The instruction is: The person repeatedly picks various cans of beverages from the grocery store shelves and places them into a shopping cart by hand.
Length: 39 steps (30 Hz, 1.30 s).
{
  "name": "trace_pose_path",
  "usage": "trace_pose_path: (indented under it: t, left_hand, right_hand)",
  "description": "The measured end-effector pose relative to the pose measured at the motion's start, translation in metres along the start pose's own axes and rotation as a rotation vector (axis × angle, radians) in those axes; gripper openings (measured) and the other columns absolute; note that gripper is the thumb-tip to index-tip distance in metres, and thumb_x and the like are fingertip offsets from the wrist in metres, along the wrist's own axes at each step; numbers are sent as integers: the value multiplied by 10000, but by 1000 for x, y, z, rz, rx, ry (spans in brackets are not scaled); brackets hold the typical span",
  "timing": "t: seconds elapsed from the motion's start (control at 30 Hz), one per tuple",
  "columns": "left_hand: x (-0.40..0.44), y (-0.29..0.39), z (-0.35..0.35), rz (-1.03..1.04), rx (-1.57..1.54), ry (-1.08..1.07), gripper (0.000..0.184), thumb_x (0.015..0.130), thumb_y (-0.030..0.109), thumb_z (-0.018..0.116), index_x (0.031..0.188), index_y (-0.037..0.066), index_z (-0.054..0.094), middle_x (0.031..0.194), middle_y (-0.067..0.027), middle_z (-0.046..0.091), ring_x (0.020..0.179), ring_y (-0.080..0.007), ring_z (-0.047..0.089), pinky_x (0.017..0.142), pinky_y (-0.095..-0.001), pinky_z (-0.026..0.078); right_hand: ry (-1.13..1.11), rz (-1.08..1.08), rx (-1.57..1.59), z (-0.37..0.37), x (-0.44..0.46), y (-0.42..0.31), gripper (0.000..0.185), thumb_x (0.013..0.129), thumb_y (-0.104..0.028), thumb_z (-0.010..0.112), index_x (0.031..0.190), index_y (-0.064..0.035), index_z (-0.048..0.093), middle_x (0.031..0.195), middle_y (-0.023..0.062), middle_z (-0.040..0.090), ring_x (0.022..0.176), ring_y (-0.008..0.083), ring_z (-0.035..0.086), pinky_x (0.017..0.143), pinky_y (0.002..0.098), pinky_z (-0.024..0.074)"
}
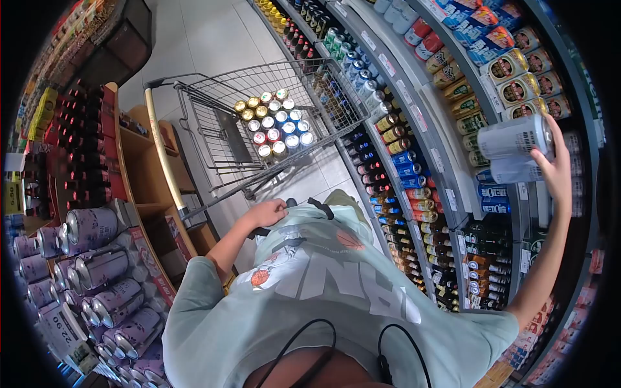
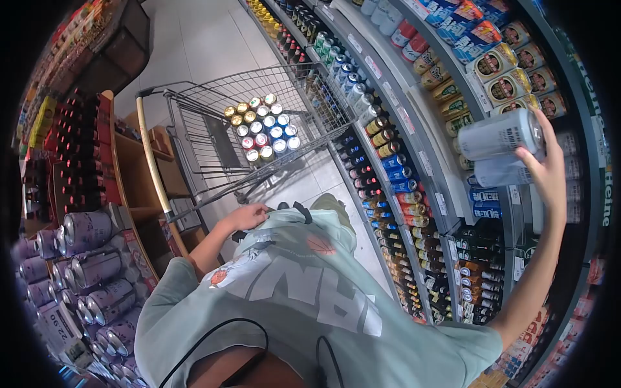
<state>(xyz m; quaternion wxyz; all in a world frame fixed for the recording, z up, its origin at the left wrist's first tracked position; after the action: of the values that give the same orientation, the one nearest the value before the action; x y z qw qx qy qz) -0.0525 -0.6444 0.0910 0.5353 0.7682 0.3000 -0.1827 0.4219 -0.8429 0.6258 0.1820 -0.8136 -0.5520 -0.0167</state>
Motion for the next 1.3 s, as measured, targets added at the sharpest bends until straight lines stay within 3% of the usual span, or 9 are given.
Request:
trace_pose_path:
  t: [0.13,0.23,0.37,0.47,0.63,0.77,0.83,1.0,1.3]
  left_hand:
    - [-20,33,-67,227,23,451,363,916,259,636,1193,23,640,1133,-186,664,1098,-352,614,986,-413,474]
    - [-41,35,-126,265,30,809,357,869,155,670,1192,18,600,1250,-192,605,1227,-377,529,1054,-453,419]
    - [-85,22,-186,-13,218,1333,496,827,87,686,1289,13,523,1404,-244,456,1314,-430,423,1113,-494,353]
    - [-99,0,-205,-236,208,1482,651,819,111,712,1378,-48,418,1480,-263,368,1377,-437,339,1159,-499,287]
    - [-90,-63,-205,-605,-117,1450,831,824,204,771,1443,-93,303,1485,-303,342,1364,-440,367,1138,-483,329]
    - [-63,-135,-177,-735,-548,1292,817,853,280,795,1434,-69,339,1361,-241,513,1240,-304,537,1016,-399,462]
    - [-53,-129,-185,-692,-752,1316,598,855,157,794,1313,-29,457,1167,-107,614,1015,-151,620,909,-295,508]
    - [-48,-147,-181,-824,-780,1314,328,857,49,754,1139,3,593,975,-29,640,876,-97,625,820,-256,512]
    - [-49,-135,-184,-889,-673,1379,242,852,-2,719,1075,23,630,926,10,642,815,-70,599,772,-234,493]
  right_hand:
    - [-144,-170,224,104,54,-57,850,752,-203,850,1469,0,442,1472,133,515,1363,233,475,1114,348,384]
    - [-192,-248,242,186,100,-88,872,701,-284,895,1435,-36,497,1359,150,610,1268,239,579,1064,360,445]
    - [-246,-471,117,297,163,-118,826,718,-408,857,1383,-41,533,1241,168,657,1138,330,644,979,404,503]
    - [-256,-601,90,392,210,-115,826,708,-470,838,1368,-72,541,1147,145,670,1018,337,643,908,428,505]
    - [-325,-697,40,550,283,-91,787,704,-474,824,1330,-82,555,1176,79,673,1027,269,623,865,394,474]
    - [-354,-712,93,671,321,-60,777,675,-407,857,1322,-94,561,1205,57,661,1025,246,614,838,378,459]
    - [-360,-719,120,722,333,-50,766,667,-381,866,1314,-102,565,1211,48,657,1020,236,610,831,371,452]
    - [-397,-741,123,824,351,-40,752,678,-360,862,1320,-123,551,1226,27,645,1029,219,598,837,363,438]
    - [-453,-810,54,910,356,-33,764,698,-357,849,1365,-153,536,1245,32,632,1069,213,589,880,393,447]
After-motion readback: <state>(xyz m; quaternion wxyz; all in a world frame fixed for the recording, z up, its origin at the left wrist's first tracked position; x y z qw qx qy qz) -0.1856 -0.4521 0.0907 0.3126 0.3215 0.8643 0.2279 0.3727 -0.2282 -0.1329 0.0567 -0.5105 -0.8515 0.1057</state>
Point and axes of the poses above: each hand's wrist, its own x-axis towards the middle knuckle, its own z-axis out of the palm, y = z × x, the point moved 8 cm from there along x, towards the middle knuckle
